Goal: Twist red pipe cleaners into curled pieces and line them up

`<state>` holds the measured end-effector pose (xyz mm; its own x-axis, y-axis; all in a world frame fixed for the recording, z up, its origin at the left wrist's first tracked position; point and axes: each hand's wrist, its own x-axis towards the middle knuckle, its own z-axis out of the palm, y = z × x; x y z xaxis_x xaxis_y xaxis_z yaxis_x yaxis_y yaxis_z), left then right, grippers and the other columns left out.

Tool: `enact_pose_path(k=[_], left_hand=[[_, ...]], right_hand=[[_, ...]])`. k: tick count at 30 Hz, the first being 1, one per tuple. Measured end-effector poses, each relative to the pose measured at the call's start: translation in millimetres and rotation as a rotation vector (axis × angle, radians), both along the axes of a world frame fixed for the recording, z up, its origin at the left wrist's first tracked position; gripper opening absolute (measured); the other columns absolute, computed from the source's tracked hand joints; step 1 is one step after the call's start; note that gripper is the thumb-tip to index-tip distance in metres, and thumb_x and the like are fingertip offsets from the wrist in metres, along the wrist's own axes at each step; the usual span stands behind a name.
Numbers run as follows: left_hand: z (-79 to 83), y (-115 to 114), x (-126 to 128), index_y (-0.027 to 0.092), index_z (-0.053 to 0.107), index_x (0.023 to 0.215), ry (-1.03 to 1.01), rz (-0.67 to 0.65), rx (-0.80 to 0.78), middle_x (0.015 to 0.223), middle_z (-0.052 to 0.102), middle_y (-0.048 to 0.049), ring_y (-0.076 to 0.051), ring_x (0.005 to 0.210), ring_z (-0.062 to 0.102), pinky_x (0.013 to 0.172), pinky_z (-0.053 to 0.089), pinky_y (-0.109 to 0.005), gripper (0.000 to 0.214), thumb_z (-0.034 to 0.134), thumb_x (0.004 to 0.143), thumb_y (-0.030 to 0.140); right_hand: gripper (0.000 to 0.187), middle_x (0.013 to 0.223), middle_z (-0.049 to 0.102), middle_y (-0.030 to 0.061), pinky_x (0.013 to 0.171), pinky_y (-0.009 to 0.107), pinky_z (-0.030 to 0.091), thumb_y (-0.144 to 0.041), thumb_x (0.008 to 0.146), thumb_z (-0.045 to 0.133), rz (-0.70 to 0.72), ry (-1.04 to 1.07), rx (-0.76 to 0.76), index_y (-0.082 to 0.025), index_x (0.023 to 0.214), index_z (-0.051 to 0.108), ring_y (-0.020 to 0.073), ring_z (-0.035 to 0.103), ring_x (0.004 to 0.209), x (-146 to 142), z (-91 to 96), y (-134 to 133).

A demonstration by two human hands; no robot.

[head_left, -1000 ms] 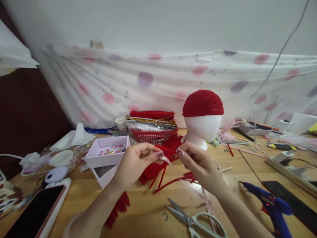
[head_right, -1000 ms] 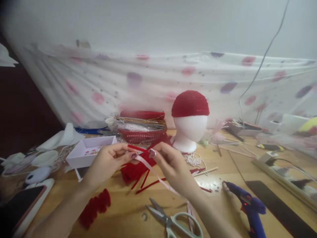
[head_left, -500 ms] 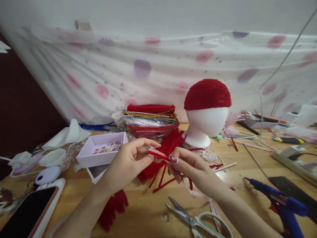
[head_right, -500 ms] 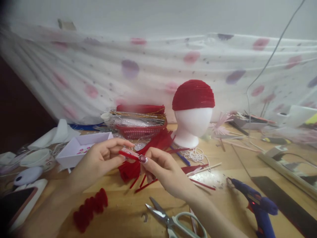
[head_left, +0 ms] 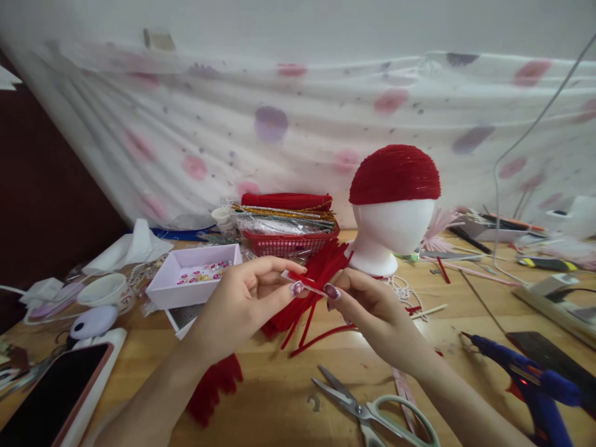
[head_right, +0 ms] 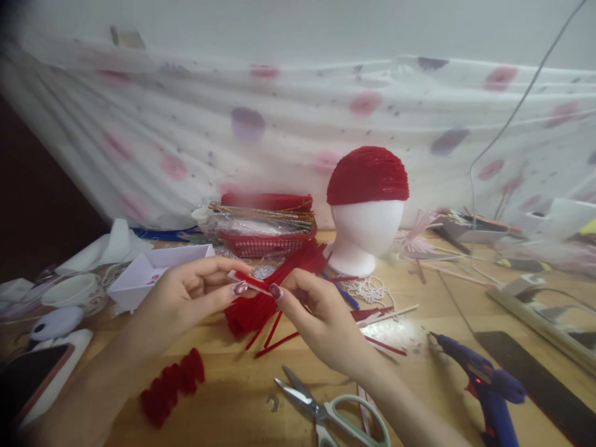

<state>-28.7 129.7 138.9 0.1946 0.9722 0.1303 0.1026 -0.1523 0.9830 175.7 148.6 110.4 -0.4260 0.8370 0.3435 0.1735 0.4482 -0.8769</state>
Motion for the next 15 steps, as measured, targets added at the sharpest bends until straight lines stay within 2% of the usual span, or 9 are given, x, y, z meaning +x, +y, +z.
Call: enact_pose_path(k=[4,15], left_hand=[[-3.1,-2.8,2.1,0.021,0.069,0.098,-0.001,0.018,0.034,0.088,0.078,-0.0012,-0.016,0.084,0.073,0.070,0.057,-0.019,0.018,0.068,0.083,0.031],[-5.1,-7.3,5.9,0.021,0.071,0.094,0.021,0.083,0.081,0.092,0.078,-0.0010,-0.016,0.082,0.074,0.070,0.059,-0.020,0.014,0.068,0.084,0.030]], right_hand=[[0.031,0.062,0.042,-0.0042,0.050,0.026,0.027,-0.039,0.096,0.051,-0.035,-0.044,0.047,-0.018,0.073,0.052,0.0108,0.034,0.056,1.5,-1.2,-1.0],[0.031,0.064,0.047,-0.0021,0.052,0.027,0.027,-0.036,0.096,0.051,-0.059,-0.119,0.159,-0.019,0.071,0.052,0.0118,0.037,0.058,2.9,-0.1,-2.4]])
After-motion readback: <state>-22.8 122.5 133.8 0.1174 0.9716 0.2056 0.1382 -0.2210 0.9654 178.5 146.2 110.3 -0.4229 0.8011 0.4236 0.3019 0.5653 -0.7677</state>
